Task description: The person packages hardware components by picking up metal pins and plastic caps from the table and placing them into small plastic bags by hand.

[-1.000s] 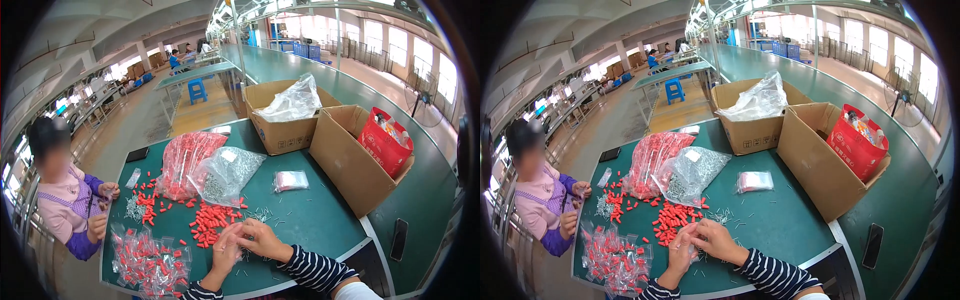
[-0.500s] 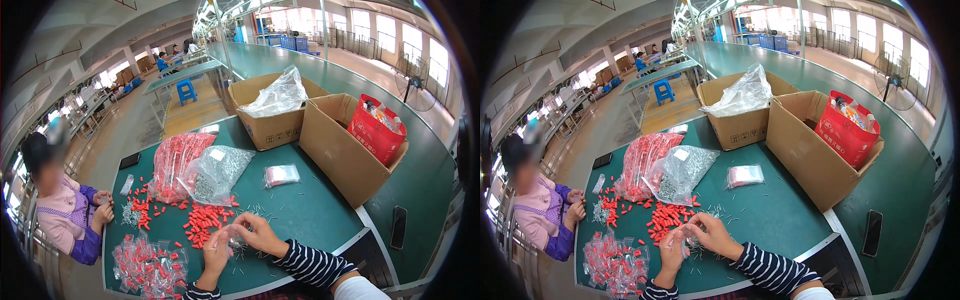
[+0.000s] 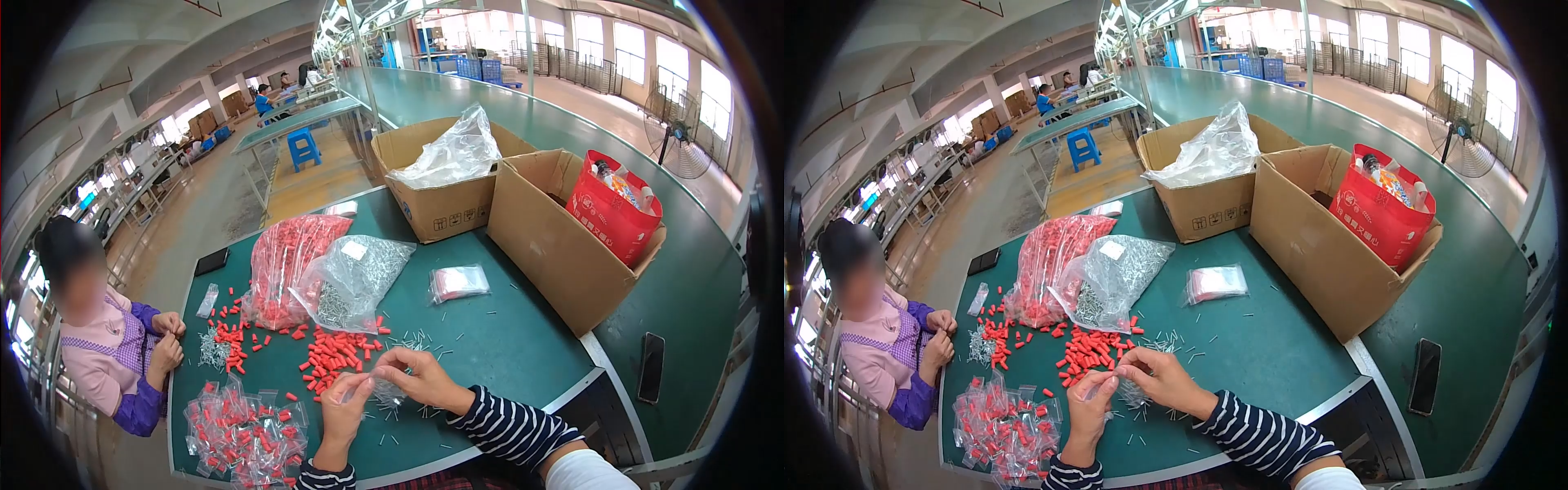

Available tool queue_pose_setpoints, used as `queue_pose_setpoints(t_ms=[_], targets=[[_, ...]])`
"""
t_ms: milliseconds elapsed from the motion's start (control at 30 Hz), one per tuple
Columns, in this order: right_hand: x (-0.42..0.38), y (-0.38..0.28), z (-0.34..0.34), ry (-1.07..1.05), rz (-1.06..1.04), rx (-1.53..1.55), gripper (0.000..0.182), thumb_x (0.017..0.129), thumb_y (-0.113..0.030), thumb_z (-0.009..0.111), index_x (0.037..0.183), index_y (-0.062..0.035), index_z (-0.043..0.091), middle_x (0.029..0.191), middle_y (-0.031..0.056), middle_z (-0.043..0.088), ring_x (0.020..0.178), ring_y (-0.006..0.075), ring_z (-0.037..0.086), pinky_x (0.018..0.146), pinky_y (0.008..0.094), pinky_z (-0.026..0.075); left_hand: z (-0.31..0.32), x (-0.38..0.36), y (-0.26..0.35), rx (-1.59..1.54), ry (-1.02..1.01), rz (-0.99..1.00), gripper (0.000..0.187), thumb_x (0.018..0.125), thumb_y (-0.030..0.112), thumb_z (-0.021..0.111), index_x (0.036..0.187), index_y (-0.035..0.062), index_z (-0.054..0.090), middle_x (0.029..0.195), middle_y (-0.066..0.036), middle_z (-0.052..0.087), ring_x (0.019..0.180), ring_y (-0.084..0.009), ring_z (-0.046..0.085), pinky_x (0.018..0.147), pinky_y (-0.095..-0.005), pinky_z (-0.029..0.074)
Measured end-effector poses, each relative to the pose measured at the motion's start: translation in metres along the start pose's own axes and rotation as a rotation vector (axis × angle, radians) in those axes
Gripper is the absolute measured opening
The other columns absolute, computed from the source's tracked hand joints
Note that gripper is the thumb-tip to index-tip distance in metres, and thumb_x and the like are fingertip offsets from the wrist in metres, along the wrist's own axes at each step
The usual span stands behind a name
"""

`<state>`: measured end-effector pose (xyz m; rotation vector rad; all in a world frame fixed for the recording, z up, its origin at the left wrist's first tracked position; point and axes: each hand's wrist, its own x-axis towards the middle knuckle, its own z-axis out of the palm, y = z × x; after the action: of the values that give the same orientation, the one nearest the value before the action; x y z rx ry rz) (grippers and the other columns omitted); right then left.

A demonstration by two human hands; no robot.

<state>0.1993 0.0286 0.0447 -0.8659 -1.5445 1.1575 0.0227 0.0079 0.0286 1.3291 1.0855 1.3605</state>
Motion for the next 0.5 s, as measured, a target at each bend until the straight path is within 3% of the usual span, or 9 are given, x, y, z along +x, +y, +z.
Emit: queue_pose_setpoints(t_ms=[100,200,300,400,500], targets=[[0.000,0.002,0.001,-0.011,-0.015,-0.041,0.015,0.091,-0.015,0.064,0.097,-0.0002,0.065,0.083,0.0036,0.064,0.074,0.0101,0.057,0.068,0.0258,0.047,-0.004,0.001,-0.004,0.073,0.024,0.101,0.009,0.082,0.006,0.075,0.087,0.0004,0.070,0.079,0.001,0.058,0.064,-0.0055,0.050,0.054,-0.0197,0.037],[0.003,-0.006,0.009,0.273,-0.314,-0.214,0.018,0.089,-0.017,0.067,0.094,-0.0004,0.065,0.077,0.0069,0.063,0.067,0.0161,0.060,0.062,0.0308,0.048,-0.007,0.001,0.000,0.092,0.071,0.132,0.010,0.079,0.005,0.077,0.081,0.0000,0.068,0.079,0.000,0.058,0.069,-0.0079,0.052,0.060,-0.0215,0.039],[0.001,-0.008,-0.002,0.104,-0.264,-0.264,0.018,0.087,-0.018,0.068,0.091,-0.0012,0.066,0.076,0.0094,0.062,0.069,0.0222,0.062,0.064,0.0329,0.049,-0.004,0.000,0.006,0.140,0.066,0.191,0.012,0.077,0.003,0.078,0.079,0.0001,0.067,0.080,-0.001,0.057,0.070,-0.0087,0.052,0.061,-0.0222,0.040],[-0.002,-0.004,0.000,-0.039,-0.114,-0.211,0.018,0.087,-0.020,0.067,0.088,-0.0020,0.066,0.076,0.0101,0.062,0.069,0.0228,0.062,0.064,0.0338,0.048,0.002,-0.002,0.005,0.176,0.022,0.256,0.013,0.076,0.001,0.079,0.081,0.0007,0.067,0.080,-0.001,0.057,0.069,-0.0082,0.051,0.061,-0.0222,0.041],[-0.002,-0.003,-0.004,-0.073,-0.094,-0.183,0.018,0.086,-0.020,0.067,0.088,-0.0025,0.065,0.078,0.0117,0.062,0.071,0.0261,0.062,0.065,0.0362,0.049,0.002,-0.003,0.001,0.208,-0.044,0.232,0.012,0.077,-0.001,0.077,0.084,0.0000,0.067,0.082,-0.002,0.057,0.071,-0.0077,0.053,0.062,-0.0218,0.042]])
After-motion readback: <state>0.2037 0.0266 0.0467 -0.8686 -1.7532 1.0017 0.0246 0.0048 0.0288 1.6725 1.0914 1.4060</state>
